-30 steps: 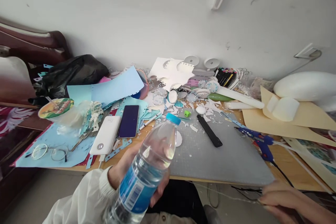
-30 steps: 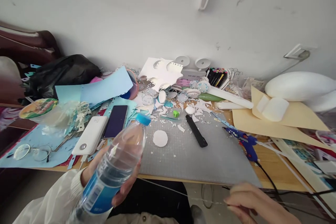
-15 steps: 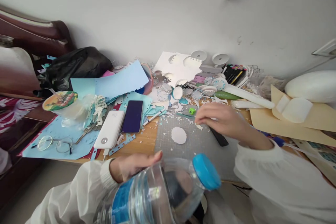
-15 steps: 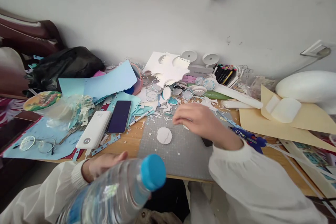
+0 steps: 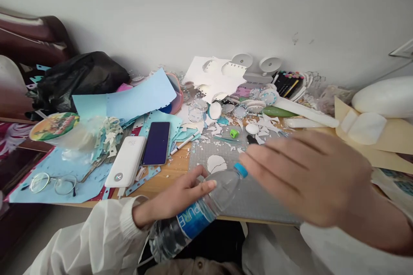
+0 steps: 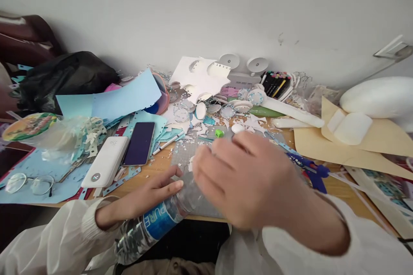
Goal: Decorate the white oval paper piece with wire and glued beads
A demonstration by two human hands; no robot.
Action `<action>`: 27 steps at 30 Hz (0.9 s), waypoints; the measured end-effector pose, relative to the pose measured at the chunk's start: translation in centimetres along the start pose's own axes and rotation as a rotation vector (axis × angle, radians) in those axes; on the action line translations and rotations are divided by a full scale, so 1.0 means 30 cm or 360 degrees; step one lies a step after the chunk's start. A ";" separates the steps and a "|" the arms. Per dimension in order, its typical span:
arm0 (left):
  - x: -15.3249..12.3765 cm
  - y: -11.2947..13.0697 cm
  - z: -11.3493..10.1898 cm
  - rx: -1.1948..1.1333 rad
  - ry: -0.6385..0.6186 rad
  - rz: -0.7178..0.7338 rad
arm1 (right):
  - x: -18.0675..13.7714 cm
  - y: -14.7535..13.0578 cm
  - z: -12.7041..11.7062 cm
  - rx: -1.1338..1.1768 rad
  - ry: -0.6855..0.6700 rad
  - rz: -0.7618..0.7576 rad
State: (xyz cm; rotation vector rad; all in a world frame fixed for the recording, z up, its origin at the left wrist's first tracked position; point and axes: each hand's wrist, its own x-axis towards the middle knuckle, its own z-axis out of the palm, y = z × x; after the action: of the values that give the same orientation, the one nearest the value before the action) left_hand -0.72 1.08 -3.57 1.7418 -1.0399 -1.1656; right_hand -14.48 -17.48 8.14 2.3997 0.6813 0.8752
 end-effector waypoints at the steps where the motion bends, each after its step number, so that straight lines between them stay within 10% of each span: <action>1: 0.009 -0.005 0.005 0.0012 0.0022 -0.0023 | -0.016 -0.032 -0.016 0.0027 -0.0012 0.0034; 14: 0.037 -0.044 0.018 0.0017 0.0106 -0.0158 | -0.236 -0.313 0.005 0.0472 0.0013 0.1007; 27: 0.017 -0.053 0.032 -0.0078 0.0132 -0.0274 | -0.231 -0.318 0.018 0.0585 0.0093 0.1213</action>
State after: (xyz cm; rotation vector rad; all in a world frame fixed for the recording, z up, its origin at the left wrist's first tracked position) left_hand -1.18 1.02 -5.43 1.8534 -0.8184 -1.2030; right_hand -21.45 -14.58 -0.95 3.0315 -0.1089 1.1878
